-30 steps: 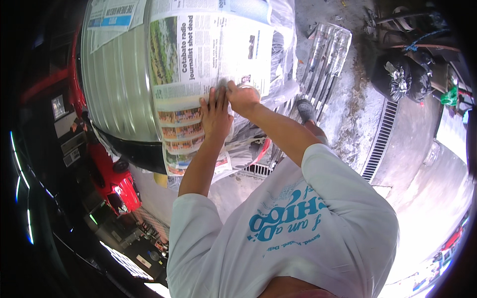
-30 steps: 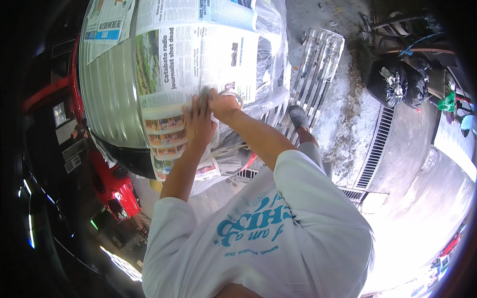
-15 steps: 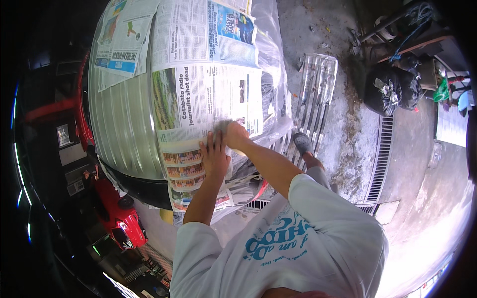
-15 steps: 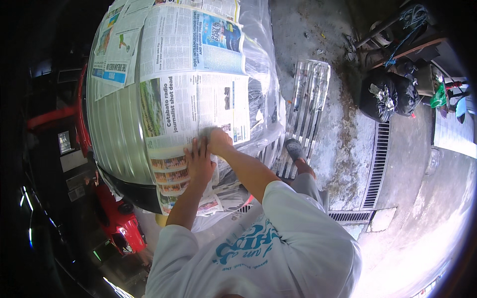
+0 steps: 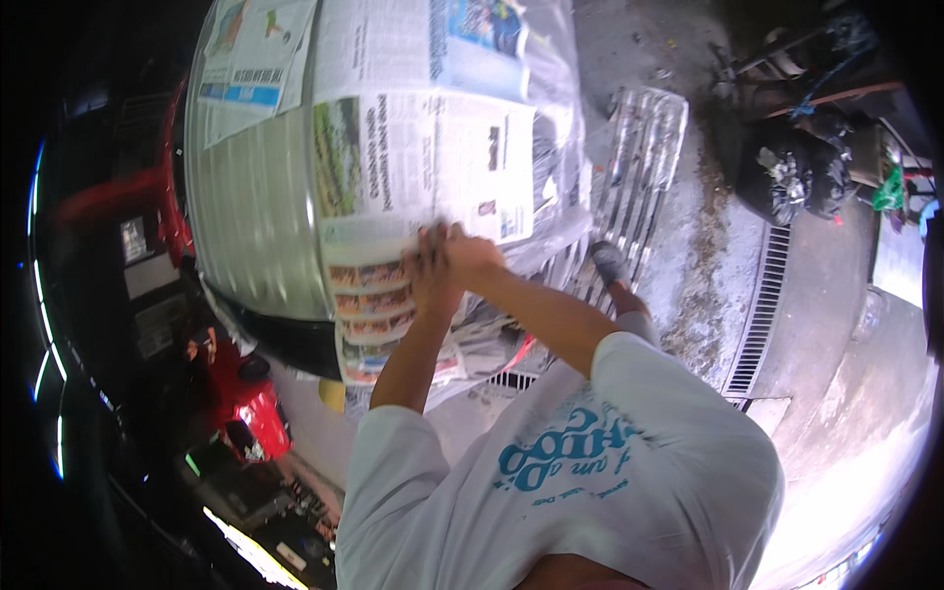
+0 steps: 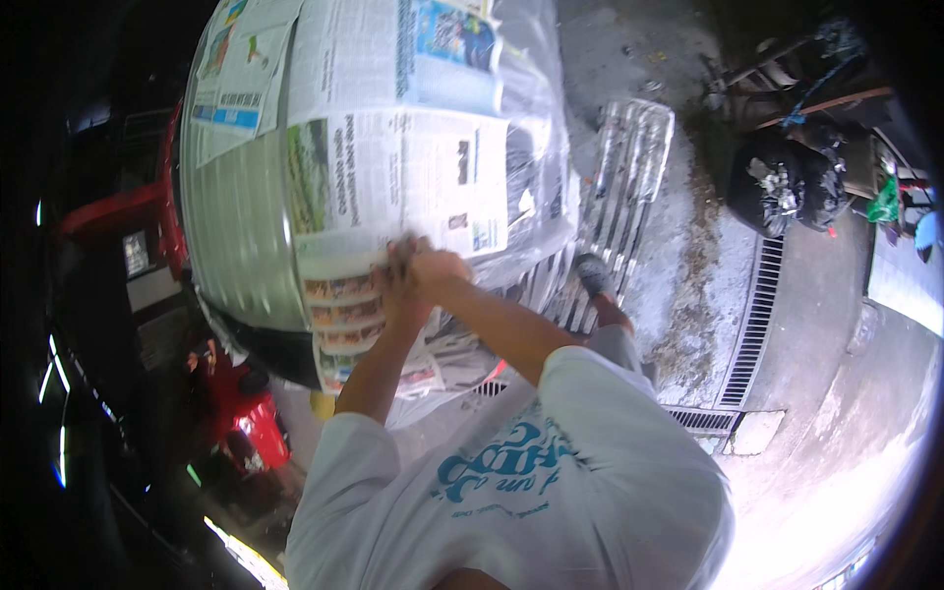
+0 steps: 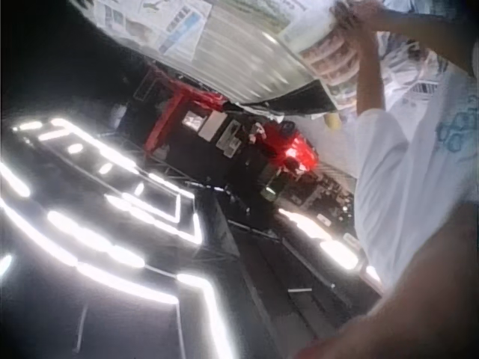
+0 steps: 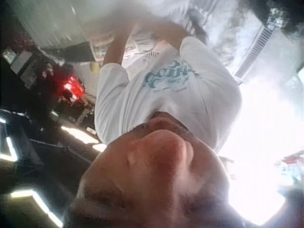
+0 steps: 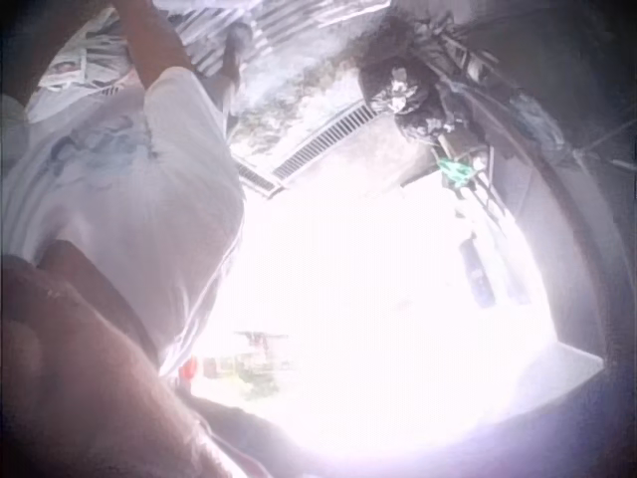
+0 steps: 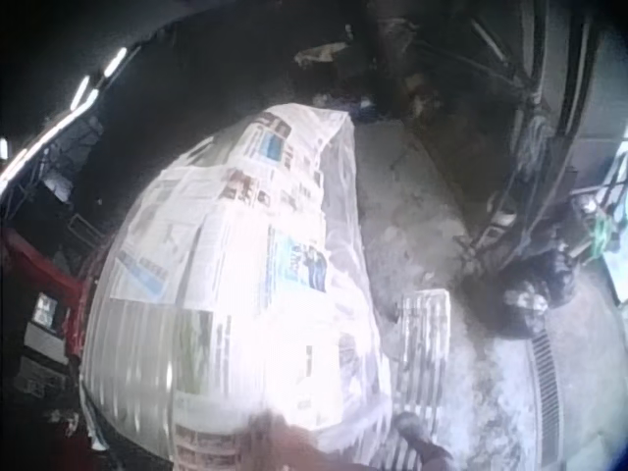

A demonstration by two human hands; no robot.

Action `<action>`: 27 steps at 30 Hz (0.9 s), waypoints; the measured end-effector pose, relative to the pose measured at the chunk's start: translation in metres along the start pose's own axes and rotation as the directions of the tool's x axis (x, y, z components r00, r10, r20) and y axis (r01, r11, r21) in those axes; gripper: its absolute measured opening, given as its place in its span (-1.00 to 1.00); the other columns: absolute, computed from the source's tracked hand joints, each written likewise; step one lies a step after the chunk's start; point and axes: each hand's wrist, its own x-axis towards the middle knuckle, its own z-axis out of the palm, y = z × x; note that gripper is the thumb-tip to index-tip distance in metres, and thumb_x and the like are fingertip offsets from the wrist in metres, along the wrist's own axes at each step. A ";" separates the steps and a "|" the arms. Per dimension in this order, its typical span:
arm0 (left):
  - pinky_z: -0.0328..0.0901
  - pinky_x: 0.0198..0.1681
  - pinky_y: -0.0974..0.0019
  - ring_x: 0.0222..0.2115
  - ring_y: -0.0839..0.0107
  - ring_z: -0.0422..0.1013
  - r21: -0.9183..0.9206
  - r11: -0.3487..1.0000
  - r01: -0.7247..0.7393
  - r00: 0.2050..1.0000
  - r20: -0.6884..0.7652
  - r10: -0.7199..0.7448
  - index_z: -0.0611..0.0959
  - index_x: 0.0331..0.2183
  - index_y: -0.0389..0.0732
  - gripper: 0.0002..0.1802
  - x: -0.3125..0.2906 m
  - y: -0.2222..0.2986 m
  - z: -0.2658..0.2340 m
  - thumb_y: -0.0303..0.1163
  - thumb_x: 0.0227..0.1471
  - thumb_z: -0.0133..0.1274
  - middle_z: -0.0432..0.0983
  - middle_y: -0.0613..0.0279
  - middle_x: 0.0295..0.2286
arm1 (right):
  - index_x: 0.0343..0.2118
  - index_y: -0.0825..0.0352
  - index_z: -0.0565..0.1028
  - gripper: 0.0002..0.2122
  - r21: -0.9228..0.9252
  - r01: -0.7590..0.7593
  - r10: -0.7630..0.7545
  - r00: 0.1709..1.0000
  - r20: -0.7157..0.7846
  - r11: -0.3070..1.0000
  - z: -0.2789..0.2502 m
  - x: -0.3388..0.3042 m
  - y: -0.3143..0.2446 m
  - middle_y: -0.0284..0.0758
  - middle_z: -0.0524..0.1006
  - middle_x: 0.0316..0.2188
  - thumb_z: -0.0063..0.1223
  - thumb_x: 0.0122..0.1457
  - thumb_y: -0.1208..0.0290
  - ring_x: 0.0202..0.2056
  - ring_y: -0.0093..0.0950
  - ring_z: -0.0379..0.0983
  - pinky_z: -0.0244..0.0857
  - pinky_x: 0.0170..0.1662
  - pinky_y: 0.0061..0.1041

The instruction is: The person places newspaper sheets over the hood of a car and secures them with masking tape. The person smooths the paper and applies tape along the edges to hold the newspaper in place.

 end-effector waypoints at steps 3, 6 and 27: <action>-0.13 0.36 -0.51 0.47 0.03 -0.14 -0.065 0.997 -0.031 0.982 0.184 0.042 0.32 0.39 0.10 -0.03 -0.001 -0.004 -0.028 0.06 0.01 0.30 -0.02 0.31 0.46 | -0.22 0.35 0.62 -0.82 0.021 0.022 -0.019 0.988 -0.154 1.000 -0.007 -0.021 0.031 -0.08 0.51 -0.05 0.01 0.28 0.42 -0.17 0.00 0.65 0.55 -0.08 -0.05; -0.21 0.39 -0.50 0.48 0.10 -0.18 0.021 0.989 -0.148 0.968 0.206 0.141 0.31 0.40 0.15 -0.04 -0.009 -0.002 -0.016 0.16 0.04 0.23 -0.02 0.35 0.46 | -0.22 0.30 0.64 -0.81 -0.067 -0.090 0.076 0.979 -0.189 0.994 -0.002 -0.031 0.093 -0.13 0.51 -0.03 0.06 0.29 0.34 -0.13 -0.01 0.62 0.52 -0.03 -0.06; 0.17 0.34 -0.14 0.29 -0.10 0.26 -0.827 0.558 -0.066 0.784 0.304 0.542 0.34 0.36 -0.13 -0.27 -0.155 0.109 -0.023 -0.01 0.30 0.03 0.27 -0.10 0.31 | 0.07 0.22 0.48 -0.73 0.409 -0.132 0.241 0.944 -0.227 0.903 0.005 -0.149 0.232 -0.21 0.59 -0.41 0.06 0.32 0.48 -0.46 -0.49 0.55 0.43 -0.30 -0.39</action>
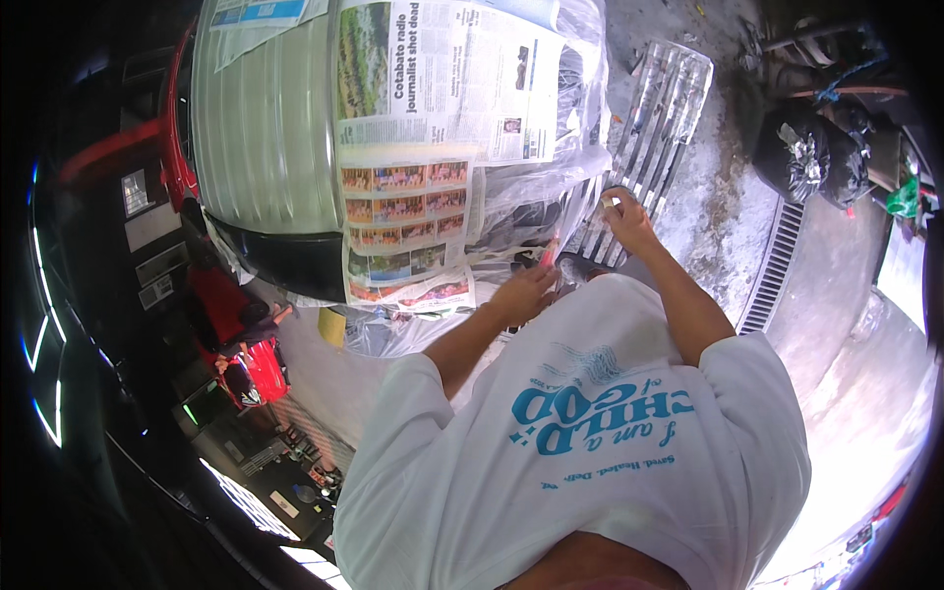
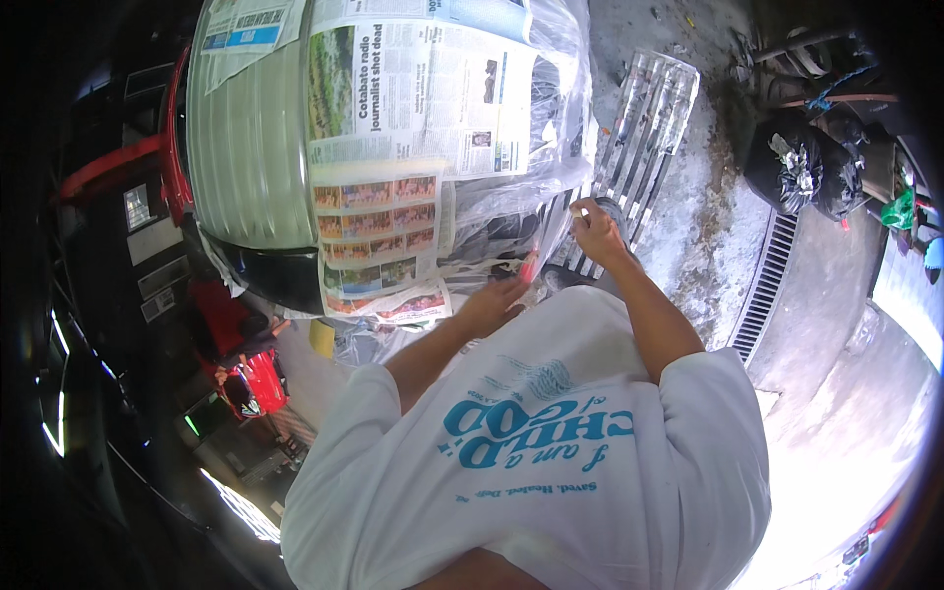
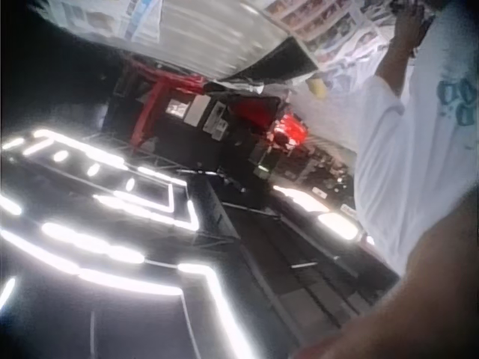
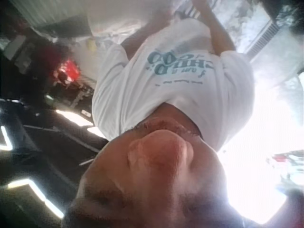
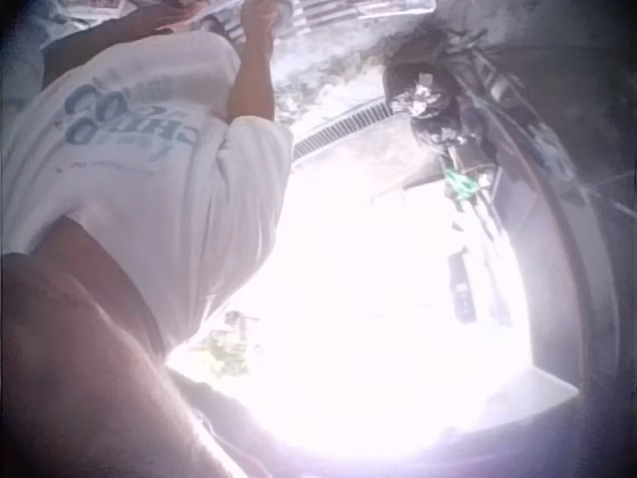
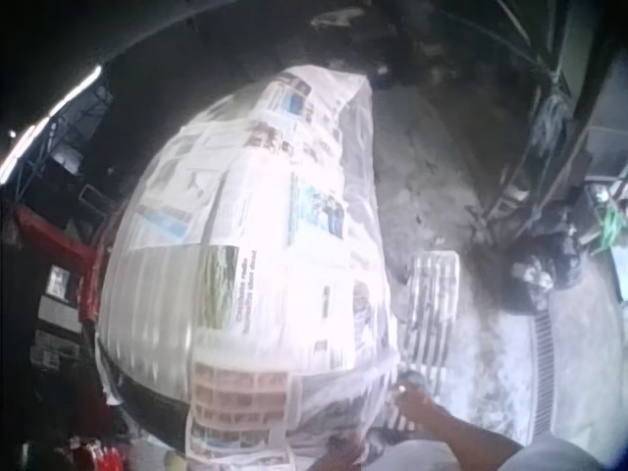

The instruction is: The person places newspaper sheets over the hood of a car and secures them with masking tape. The person smooths the paper and applies tape along the edges to hold the newspaper in place.

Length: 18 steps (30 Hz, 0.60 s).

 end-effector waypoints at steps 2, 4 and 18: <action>0.29 0.27 -0.04 0.21 -0.11 0.39 -0.260 0.957 0.130 0.989 0.100 -0.107 0.42 0.32 -0.16 -0.30 -0.005 0.032 -0.005 -0.03 0.27 0.07 0.39 -0.10 0.25 | 0.10 0.24 0.46 -0.72 0.060 0.041 -0.044 0.997 0.063 0.997 -0.001 -0.010 -0.011 -0.26 0.57 -0.46 0.02 0.34 0.49 -0.51 -0.54 0.50 0.40 -0.37 -0.42; 0.46 0.00 0.03 -0.02 -0.04 0.57 -0.352 0.931 0.094 0.975 -0.158 -0.158 0.56 0.19 -0.25 -0.45 -0.012 0.036 0.021 -0.16 0.28 0.09 0.56 -0.17 0.05 | 0.12 0.26 0.45 -0.72 0.145 0.013 -0.036 0.987 0.157 0.989 0.002 -0.026 -0.025 -0.27 0.58 -0.47 -0.02 0.36 0.45 -0.49 -0.53 0.53 0.42 -0.35 -0.40; 0.43 -0.22 0.37 -0.30 0.47 0.57 -0.886 0.415 -0.208 0.686 -0.435 -0.584 0.66 0.06 -0.43 -0.51 -0.062 0.072 -0.004 -0.33 0.17 0.25 0.71 0.05 -0.29 | 0.27 0.20 0.27 -0.59 -0.037 0.306 -0.225 0.770 0.597 0.951 0.060 -0.139 -0.107 -0.03 0.63 -0.28 -0.07 0.39 0.35 -0.17 -0.01 0.62 0.42 -0.05 -0.09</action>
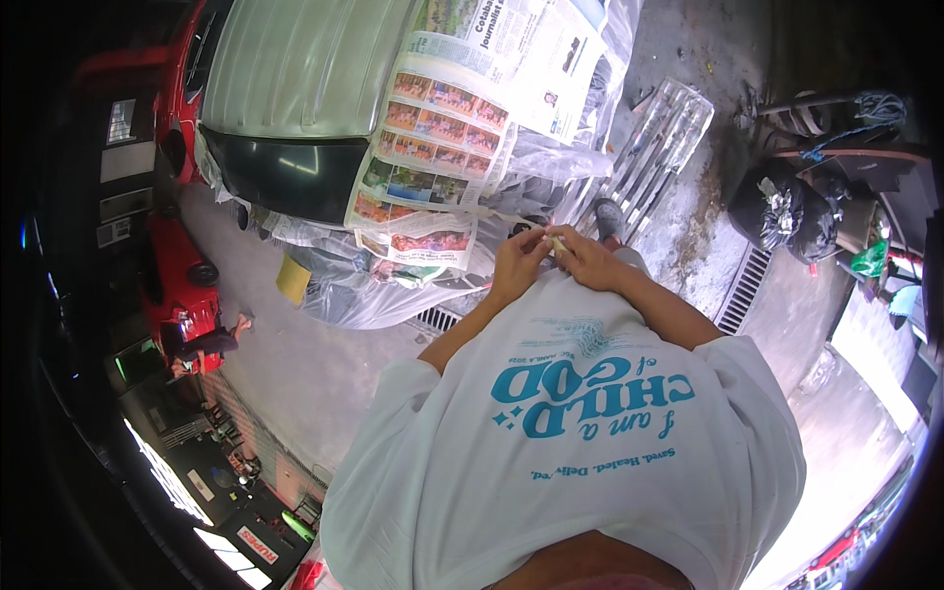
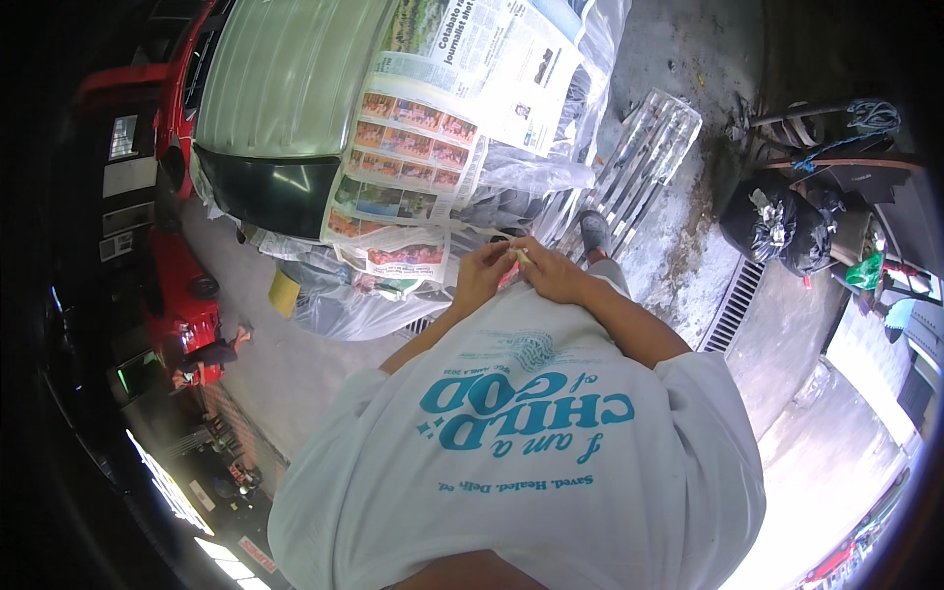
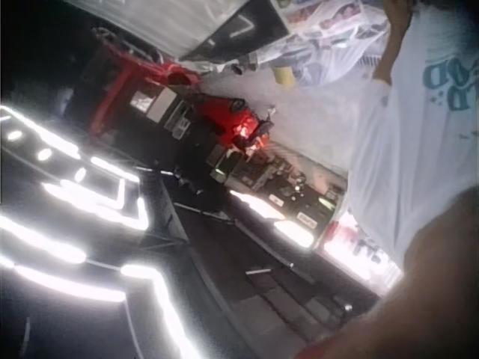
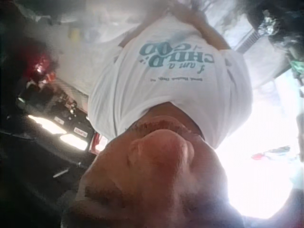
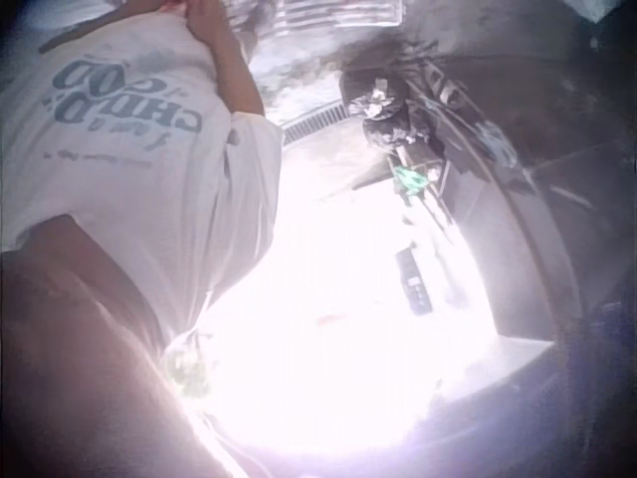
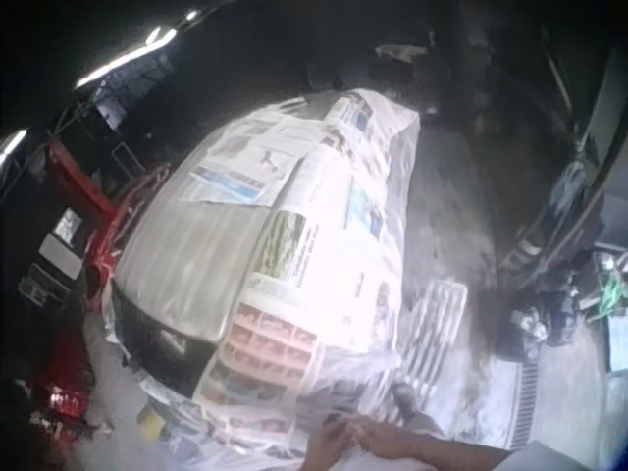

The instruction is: The person places newspaper sheets over the hood of a car and secures them with masking tape. The person smooths the paper and applies tape along the edges to hold the newspaper in place.

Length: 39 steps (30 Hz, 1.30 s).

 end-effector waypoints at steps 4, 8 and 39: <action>0.42 -0.28 0.39 -0.38 0.49 0.56 0.092 0.995 0.026 0.998 -0.060 -0.021 0.72 -0.07 -0.46 -0.59 -0.009 -0.005 -0.006 -0.33 0.15 0.28 0.72 0.08 -0.34 | 0.28 0.20 0.26 -0.56 -0.046 -0.001 0.004 0.998 0.059 0.999 0.010 -0.005 -0.019 0.00 0.62 -0.24 -0.04 0.36 0.35 -0.14 0.00 0.62 0.41 -0.02 -0.07; 0.36 -0.39 0.43 -0.47 0.55 0.49 -0.037 0.999 0.034 0.997 -0.073 -0.037 0.74 -0.17 -0.48 -0.63 -0.009 -0.023 -0.014 -0.31 0.16 0.29 0.67 0.16 -0.41 | 0.29 0.19 0.23 -0.54 -0.121 0.062 -0.053 0.996 0.070 0.991 0.019 -0.005 -0.027 0.05 0.61 -0.18 -0.06 0.35 0.36 -0.11 0.05 0.60 0.41 0.00 -0.05; 0.28 -0.27 0.39 -0.38 0.56 0.35 -0.049 0.925 -0.378 0.779 -0.556 0.289 0.62 -0.28 -0.31 -0.80 -0.039 -0.014 -0.032 -0.35 0.29 0.17 0.54 0.29 -0.38 | -0.11 0.27 0.61 -0.68 -0.735 0.047 -0.138 0.988 -0.065 0.676 0.043 0.031 -0.072 -0.24 0.63 -0.48 -0.01 0.38 0.12 -0.48 -0.49 0.65 0.46 -0.47 -0.48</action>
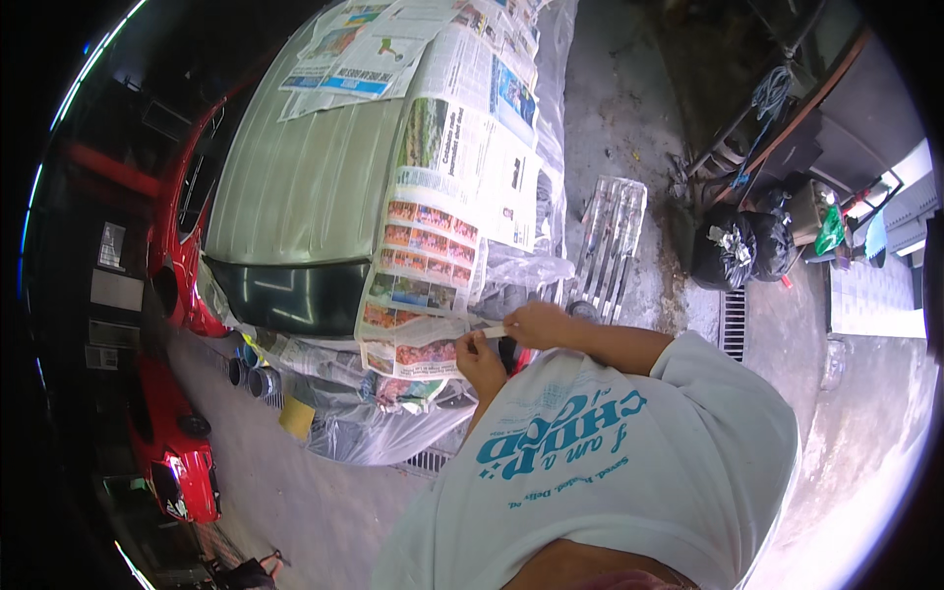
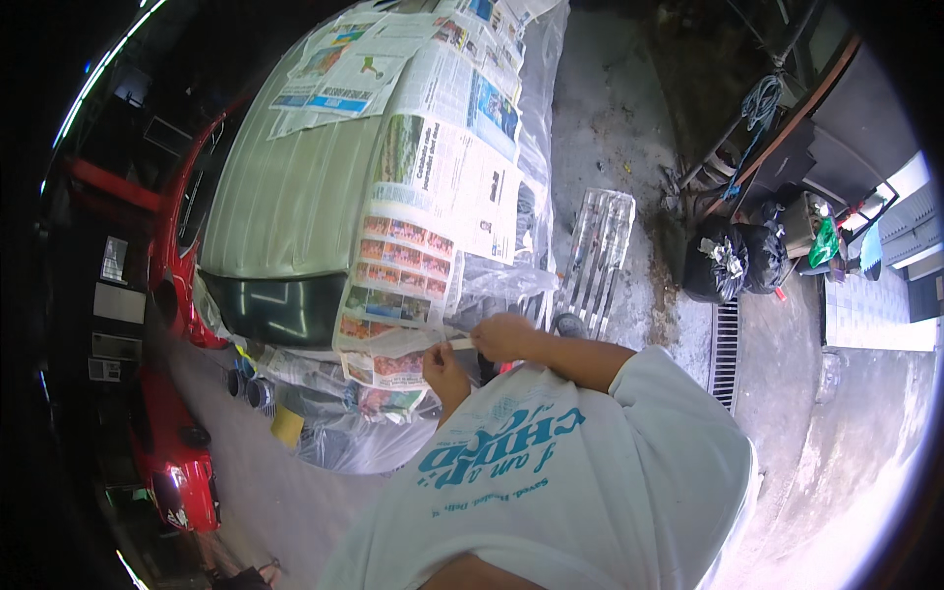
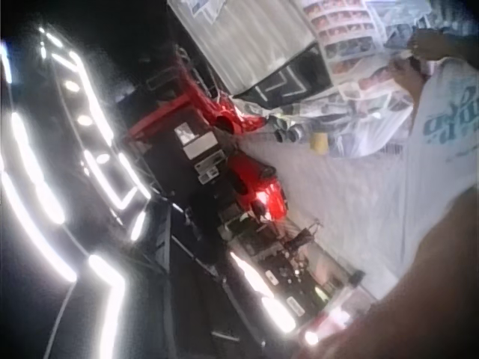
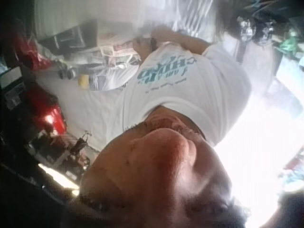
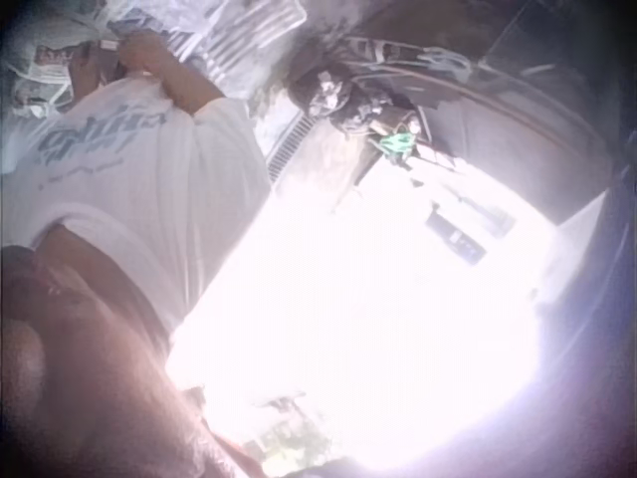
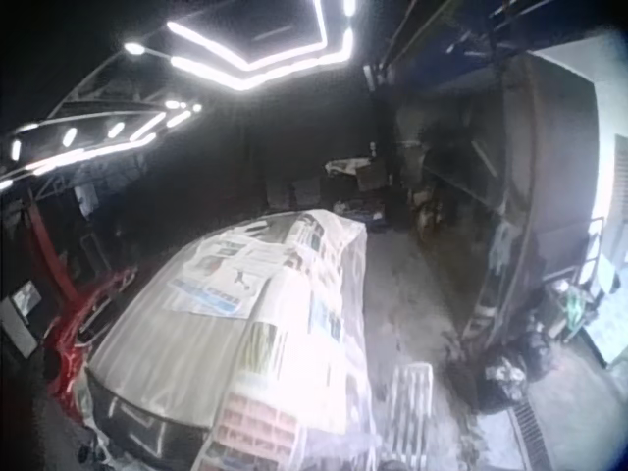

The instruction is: The person places newspaper sheets over the hood of a car and secures them with masking tape. The person smooths the paper and applies tape along the edges to hold the newspaper in place.

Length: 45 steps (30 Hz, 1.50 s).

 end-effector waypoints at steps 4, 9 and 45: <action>0.32 -0.20 0.38 -0.30 0.52 0.42 -0.155 0.985 0.081 0.984 0.168 -0.055 0.56 -0.16 -0.31 -0.80 0.015 0.009 -0.013 -0.48 0.22 0.21 0.56 0.18 -0.28 | -0.17 0.40 0.64 -0.71 0.735 -0.244 -0.039 0.938 0.344 0.633 -0.022 -0.009 -0.005 -0.18 0.65 -0.46 0.04 0.37 0.25 -0.48 -0.41 0.65 0.56 -0.38 -0.41; 0.39 -0.30 0.33 -0.39 0.45 0.52 -0.193 0.976 0.104 0.944 0.329 -0.036 0.50 -0.14 -0.27 -0.69 0.001 0.033 -0.008 -0.56 0.12 0.28 0.64 0.17 -0.37 | -0.13 0.46 0.64 -0.70 0.763 -0.368 0.051 0.913 0.405 0.531 -0.024 -0.013 -0.003 -0.20 0.68 -0.42 0.11 0.34 0.28 -0.46 -0.43 0.68 0.60 -0.34 -0.46; 0.31 0.16 0.32 0.00 0.45 0.50 -0.295 0.955 0.044 0.906 0.414 0.086 0.40 -0.08 -0.27 -0.78 0.060 0.079 0.160 -0.51 0.32 0.08 0.65 -0.03 -0.09 | -0.08 0.45 0.67 -0.76 0.983 0.180 0.385 0.911 -0.151 -0.041 -0.074 -0.002 0.105 -0.43 0.65 -0.24 0.31 0.29 0.41 -0.18 -0.64 0.48 0.32 -0.05 -0.60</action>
